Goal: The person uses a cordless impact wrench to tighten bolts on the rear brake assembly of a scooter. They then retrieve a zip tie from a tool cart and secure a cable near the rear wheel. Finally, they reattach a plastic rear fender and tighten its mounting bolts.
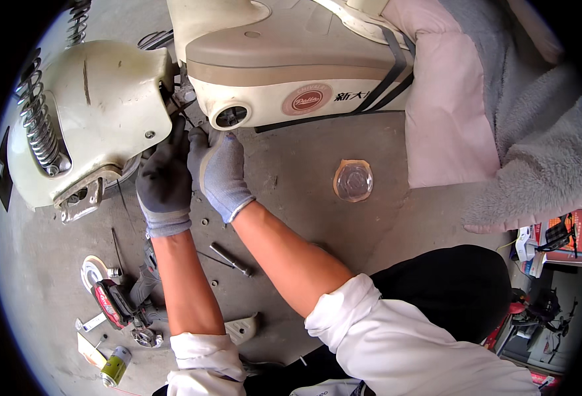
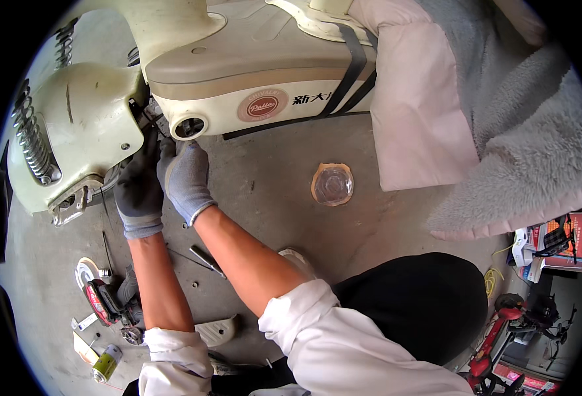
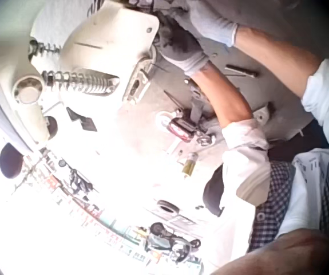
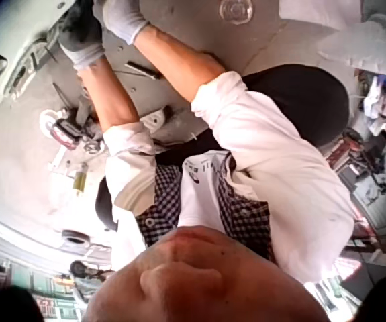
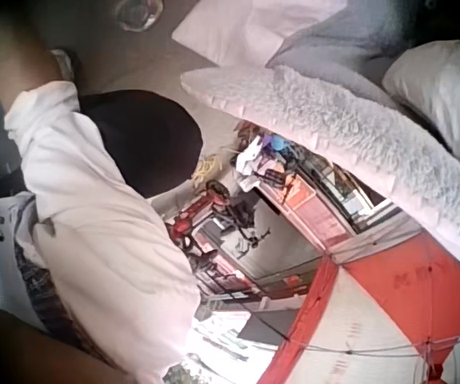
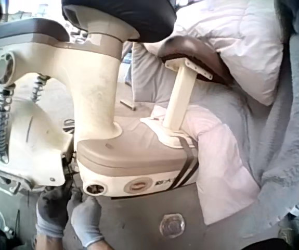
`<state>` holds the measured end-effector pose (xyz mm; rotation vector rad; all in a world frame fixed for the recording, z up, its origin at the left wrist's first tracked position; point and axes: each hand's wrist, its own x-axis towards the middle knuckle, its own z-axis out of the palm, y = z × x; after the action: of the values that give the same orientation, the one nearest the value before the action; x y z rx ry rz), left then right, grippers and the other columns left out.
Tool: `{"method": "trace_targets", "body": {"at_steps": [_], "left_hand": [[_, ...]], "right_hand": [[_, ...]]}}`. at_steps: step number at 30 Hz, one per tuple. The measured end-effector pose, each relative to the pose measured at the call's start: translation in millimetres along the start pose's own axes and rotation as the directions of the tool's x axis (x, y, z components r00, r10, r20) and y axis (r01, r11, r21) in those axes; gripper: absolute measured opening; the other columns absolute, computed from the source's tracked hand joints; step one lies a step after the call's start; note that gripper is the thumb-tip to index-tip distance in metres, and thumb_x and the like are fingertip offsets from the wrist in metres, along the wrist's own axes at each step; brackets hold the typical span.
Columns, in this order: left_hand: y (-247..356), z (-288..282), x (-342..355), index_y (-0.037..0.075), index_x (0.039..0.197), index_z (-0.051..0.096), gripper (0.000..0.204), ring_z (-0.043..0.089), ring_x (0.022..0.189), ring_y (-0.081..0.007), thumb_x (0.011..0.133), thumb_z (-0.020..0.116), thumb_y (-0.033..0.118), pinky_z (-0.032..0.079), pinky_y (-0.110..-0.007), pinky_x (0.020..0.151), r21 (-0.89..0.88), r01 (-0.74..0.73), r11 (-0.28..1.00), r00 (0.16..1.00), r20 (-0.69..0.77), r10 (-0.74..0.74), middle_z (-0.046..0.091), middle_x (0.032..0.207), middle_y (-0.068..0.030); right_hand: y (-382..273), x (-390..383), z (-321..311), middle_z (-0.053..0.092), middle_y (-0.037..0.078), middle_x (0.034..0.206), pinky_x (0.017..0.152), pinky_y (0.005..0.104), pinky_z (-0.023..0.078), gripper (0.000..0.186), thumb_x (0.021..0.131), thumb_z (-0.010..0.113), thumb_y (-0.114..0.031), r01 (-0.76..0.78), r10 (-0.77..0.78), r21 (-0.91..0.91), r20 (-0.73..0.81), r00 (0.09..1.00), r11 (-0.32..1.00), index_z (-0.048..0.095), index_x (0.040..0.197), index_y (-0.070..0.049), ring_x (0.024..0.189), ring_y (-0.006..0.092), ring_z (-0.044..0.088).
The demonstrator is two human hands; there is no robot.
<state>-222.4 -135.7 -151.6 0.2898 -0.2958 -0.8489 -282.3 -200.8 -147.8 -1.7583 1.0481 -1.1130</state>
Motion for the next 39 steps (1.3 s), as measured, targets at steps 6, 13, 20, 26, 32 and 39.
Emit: {"method": "trace_targets", "body": {"at_steps": [6, 13, 20, 26, 32, 39], "left_hand": [[6.3, -4.1, 0.7, -0.001, 0.134, 0.048, 0.052, 0.032, 0.137, -0.0396, 0.087, 0.056, 0.021, 0.027, -0.049, 0.113, 0.048, 0.018, 0.999, 1.000, 0.018, -0.019, 0.048, 0.139, -0.0177], [3.4, 11.0, 8.1, -0.004, 0.111, 0.061, 0.029, 0.056, 0.108, -0.0372, 0.093, 0.048, 0.015, 0.048, -0.043, 0.084, -0.151, 0.147, 0.978, 0.986, 0.101, -0.132, 0.057, 0.125, -0.0226], [-5.1, 27.5, 21.8, 0.005, 0.092, 0.057, 0.022, 0.057, 0.064, -0.0286, 0.094, 0.047, 0.025, 0.049, -0.039, 0.058, -0.332, 0.270, 0.904, 0.901, -0.245, -0.359, 0.062, 0.082, -0.0162], [9.4, 37.2, -0.5, -0.001, 0.100, 0.060, 0.017, 0.064, 0.087, -0.0193, 0.091, 0.048, 0.008, 0.052, -0.031, 0.078, -0.310, 0.094, 0.946, 0.931, -0.308, -0.194, 0.066, 0.098, -0.0123], [8.6, 54.2, -14.4, -0.001, 0.105, 0.063, 0.021, 0.064, 0.090, -0.0170, 0.091, 0.053, 0.011, 0.052, -0.029, 0.081, -0.355, 0.140, 0.924, 0.949, -0.218, -0.227, 0.067, 0.101, -0.0102], [-14.5, 49.4, -11.7, 0.007, 0.109, 0.062, 0.024, 0.064, 0.088, -0.0151, 0.090, 0.055, 0.021, 0.048, -0.032, 0.082, -0.393, 0.257, 0.883, 0.897, -0.243, -0.370, 0.067, 0.099, -0.0052]], "right_hand": [[-26.5, 4.7, -31.3, 0.054, 0.001, 0.058, 0.047, 0.0259, 0.038, 0.014, 0.088, 0.058, -0.008, -0.461, 0.276, 0.473, 0.410, 0.869, 0.751, 0.061, 0.076, 0.000, 0.050, 0.0081, 0.046], [-41.4, 13.3, -51.1, 0.057, -0.001, 0.066, 0.046, 0.0202, 0.038, 0.006, 0.089, 0.060, -0.008, -0.737, 0.444, 0.460, 0.596, 0.669, 0.495, 0.064, 0.086, -0.005, 0.052, 0.0069, 0.051], [-73.0, 40.0, -50.9, 0.025, -0.007, 0.055, 0.038, 0.0242, 0.020, 0.017, 0.099, 0.038, -0.017, -0.889, 0.384, 0.379, 0.804, 0.453, 0.255, 0.052, 0.097, -0.009, 0.041, 0.0064, 0.025], [-95.2, 62.2, -30.8, 0.022, -0.008, 0.052, 0.036, 0.0240, 0.018, 0.015, 0.098, 0.038, -0.014, -0.901, 0.436, 0.260, 0.806, 0.401, 0.348, 0.048, 0.089, -0.008, 0.038, 0.0059, 0.021], [-99.6, 73.6, -34.5, 0.023, -0.007, 0.052, 0.036, 0.0249, 0.018, 0.013, 0.097, 0.041, -0.013, -0.919, 0.498, 0.239, 0.783, 0.373, 0.314, 0.049, 0.090, -0.005, 0.038, 0.0064, 0.021], [-129.3, 81.2, -48.8, 0.032, -0.005, 0.056, 0.037, 0.0230, 0.022, 0.021, 0.098, 0.041, -0.015, -0.875, 0.602, 0.032, 0.714, 0.358, 0.483, 0.056, 0.101, -0.001, 0.041, 0.0073, 0.027]]}}
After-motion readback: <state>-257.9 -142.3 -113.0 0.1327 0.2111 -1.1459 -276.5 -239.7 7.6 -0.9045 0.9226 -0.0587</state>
